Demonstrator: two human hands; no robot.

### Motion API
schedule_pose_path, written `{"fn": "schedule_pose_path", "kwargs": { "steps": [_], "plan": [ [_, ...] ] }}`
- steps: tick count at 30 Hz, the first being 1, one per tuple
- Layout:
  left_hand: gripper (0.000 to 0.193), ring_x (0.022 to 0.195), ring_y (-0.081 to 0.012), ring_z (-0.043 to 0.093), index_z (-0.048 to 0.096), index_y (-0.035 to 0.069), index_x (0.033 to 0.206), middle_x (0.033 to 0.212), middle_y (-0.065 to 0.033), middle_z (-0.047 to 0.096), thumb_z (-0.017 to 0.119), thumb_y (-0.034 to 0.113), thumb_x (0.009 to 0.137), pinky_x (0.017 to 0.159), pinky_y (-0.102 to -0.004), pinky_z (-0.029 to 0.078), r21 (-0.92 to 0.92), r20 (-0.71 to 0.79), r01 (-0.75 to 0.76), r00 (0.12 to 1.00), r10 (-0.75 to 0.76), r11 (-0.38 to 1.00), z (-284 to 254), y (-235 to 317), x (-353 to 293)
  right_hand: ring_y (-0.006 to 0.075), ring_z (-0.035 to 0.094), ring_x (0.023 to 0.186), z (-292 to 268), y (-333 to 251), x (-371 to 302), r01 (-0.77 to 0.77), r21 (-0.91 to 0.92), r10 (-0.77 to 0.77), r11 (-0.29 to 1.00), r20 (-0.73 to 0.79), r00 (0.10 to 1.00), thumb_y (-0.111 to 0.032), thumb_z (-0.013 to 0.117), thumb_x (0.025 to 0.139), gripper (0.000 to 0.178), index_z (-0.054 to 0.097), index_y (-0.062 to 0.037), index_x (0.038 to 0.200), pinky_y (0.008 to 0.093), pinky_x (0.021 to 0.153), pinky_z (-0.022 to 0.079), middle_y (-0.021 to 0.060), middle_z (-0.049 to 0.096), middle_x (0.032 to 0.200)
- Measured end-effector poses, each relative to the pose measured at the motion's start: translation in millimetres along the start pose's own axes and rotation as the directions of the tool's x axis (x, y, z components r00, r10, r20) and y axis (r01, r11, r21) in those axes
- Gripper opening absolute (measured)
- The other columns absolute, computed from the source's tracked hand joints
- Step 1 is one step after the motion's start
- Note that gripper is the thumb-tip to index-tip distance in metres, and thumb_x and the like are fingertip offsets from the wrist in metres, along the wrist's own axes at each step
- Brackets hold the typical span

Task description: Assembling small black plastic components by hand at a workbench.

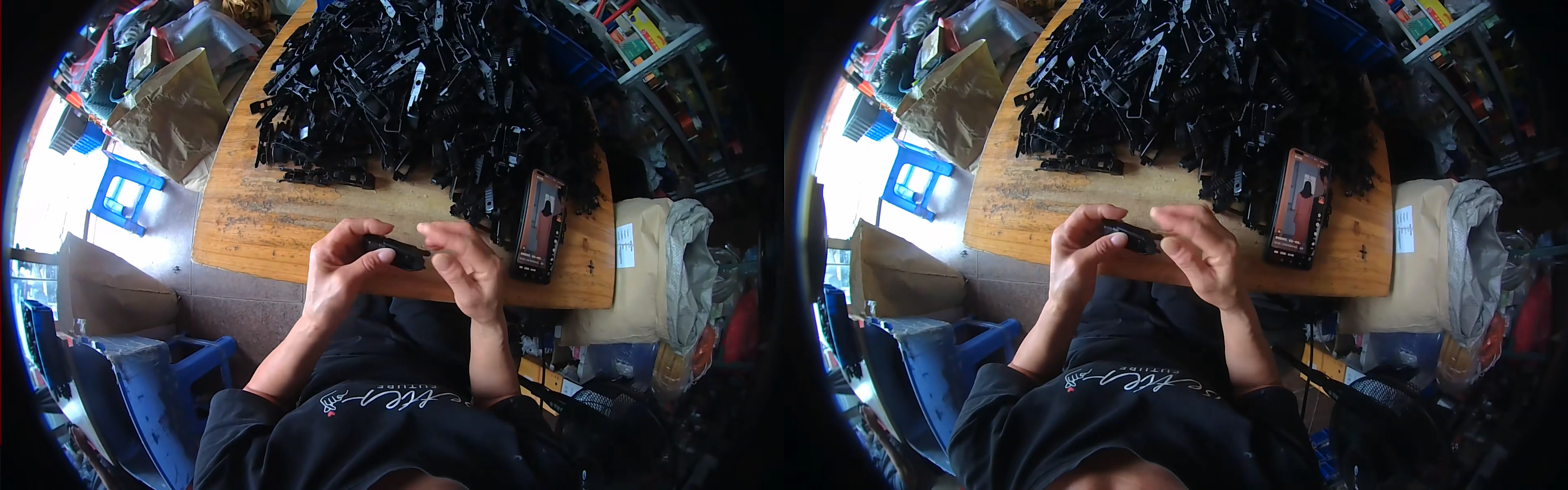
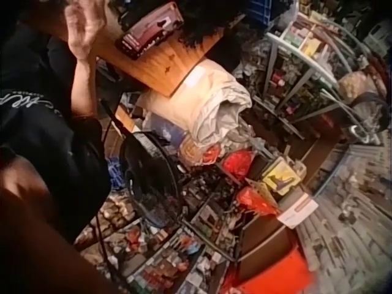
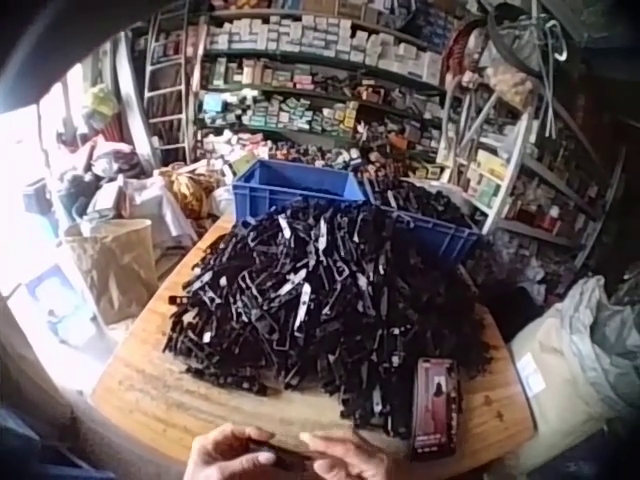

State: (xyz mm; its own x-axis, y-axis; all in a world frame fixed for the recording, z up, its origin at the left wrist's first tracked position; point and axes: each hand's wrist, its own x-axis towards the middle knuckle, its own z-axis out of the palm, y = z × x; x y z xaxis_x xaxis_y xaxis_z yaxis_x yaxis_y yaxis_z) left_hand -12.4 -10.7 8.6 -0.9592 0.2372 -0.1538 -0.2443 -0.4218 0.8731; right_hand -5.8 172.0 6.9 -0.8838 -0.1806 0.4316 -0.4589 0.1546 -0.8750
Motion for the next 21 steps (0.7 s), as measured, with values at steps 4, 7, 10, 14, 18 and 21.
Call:
{"fn": "schedule_pose_path", "kwargs": {
  "steps": [4, 7, 10, 14, 18, 21],
  "plan": [
    [0.029, 0.074, -0.0092, 0.057, 0.055, 0.0, 0.102, 0.084, -0.0036, 0.06, 0.066, 0.002, 0.076, 0.069, -0.0219, 0.046, 0.053, 0.013, -0.082, 0.997, 0.082, 0.995, -5.7, -3.5, -2.2, 0.0126, 0.053, 0.087, 9.8, -1.0, -10.4, -0.414, 0.261, 0.374, 0.872, 0.191, 0.908, -0.038, 0.061, 0.083, 0.051, 0.052, 0.0036, 0.11, 0.0247, 0.077, 0.042, 0.0072, 0.056, 0.092],
    [0.032, 0.074, -0.0097, 0.057, 0.055, 0.0, 0.105, 0.084, -0.0036, 0.06, 0.067, 0.004, 0.075, 0.069, -0.0216, 0.046, -0.384, 0.047, 0.016, 0.999, 0.002, 0.923, -13.8, -4.9, -2.6, 0.0118, 0.054, 0.079, 25.3, -9.2, 1.0, -0.423, 0.304, 0.38, 0.854, 0.191, 0.905, -0.035, 0.063, 0.082, 0.044, 0.054, 0.0017, 0.104, 0.0236, 0.072, 0.042, 0.0038, 0.057, 0.084],
    [0.022, 0.08, -0.0131, 0.058, 0.055, 0.002, 0.102, 0.086, -0.0068, 0.06, 0.056, 0.017, 0.085, 0.073, -0.0256, 0.047, -0.474, 0.003, -0.062, 0.997, 0.071, 0.878, -40.8, -3.4, 0.1, 0.0129, 0.054, 0.075, 32.8, -6.8, 35.1, -0.257, 0.174, 0.207, 0.95, 0.261, 0.943, -0.03, 0.064, 0.081, 0.035, 0.056, -0.0009, 0.1, 0.025, 0.069, 0.043, 0.0035, 0.058, 0.083],
    [0.028, 0.093, -0.0193, 0.056, 0.053, 0.006, 0.098, 0.099, -0.0104, 0.059, 0.045, 0.032, 0.091, 0.076, -0.0328, 0.047, -0.542, -0.102, -0.226, 0.974, 0.203, 0.81, -78.6, 17.6, 11.8, 0.0262, 0.054, 0.087, 51.8, 21.8, 82.8, 0.201, -0.676, -0.11, 0.709, 0.176, 0.978, -0.012, 0.067, 0.073, 0.028, 0.055, -0.0023, 0.096, 0.036, 0.074, 0.045, 0.0103, 0.057, 0.092],
    [0.023, 0.095, -0.0206, 0.054, 0.052, 0.007, 0.102, 0.111, -0.0141, 0.055, 0.046, 0.026, 0.091, 0.074, -0.0334, 0.045, -0.613, -0.022, -0.114, 0.992, 0.127, 0.782, -67.3, 30.3, 12.3, 0.0255, 0.051, 0.078, 63.8, 33.3, 74.3, 0.244, -0.742, -0.15, 0.624, 0.193, 0.97, -0.002, 0.062, 0.071, 0.016, 0.051, -0.0022, 0.082, 0.0358, 0.073, 0.045, 0.0095, 0.048, 0.082],
    [0.021, 0.059, -0.0093, 0.038, 0.051, 0.005, 0.103, 0.088, -0.008, 0.055, 0.054, 0.007, 0.082, 0.052, -0.0226, 0.032, -0.603, -0.019, -0.099, 0.994, 0.11, 0.792, -54.9, 16.2, 12.6, 0.0255, 0.05, 0.079, 52.4, 32.0, 67.1, 0.151, -0.759, -0.106, 0.633, 0.108, 0.988, -0.001, 0.063, 0.07, 0.016, 0.052, -0.0027, 0.081, 0.0355, 0.072, 0.045, 0.0091, 0.048, 0.082]
  ]
}}
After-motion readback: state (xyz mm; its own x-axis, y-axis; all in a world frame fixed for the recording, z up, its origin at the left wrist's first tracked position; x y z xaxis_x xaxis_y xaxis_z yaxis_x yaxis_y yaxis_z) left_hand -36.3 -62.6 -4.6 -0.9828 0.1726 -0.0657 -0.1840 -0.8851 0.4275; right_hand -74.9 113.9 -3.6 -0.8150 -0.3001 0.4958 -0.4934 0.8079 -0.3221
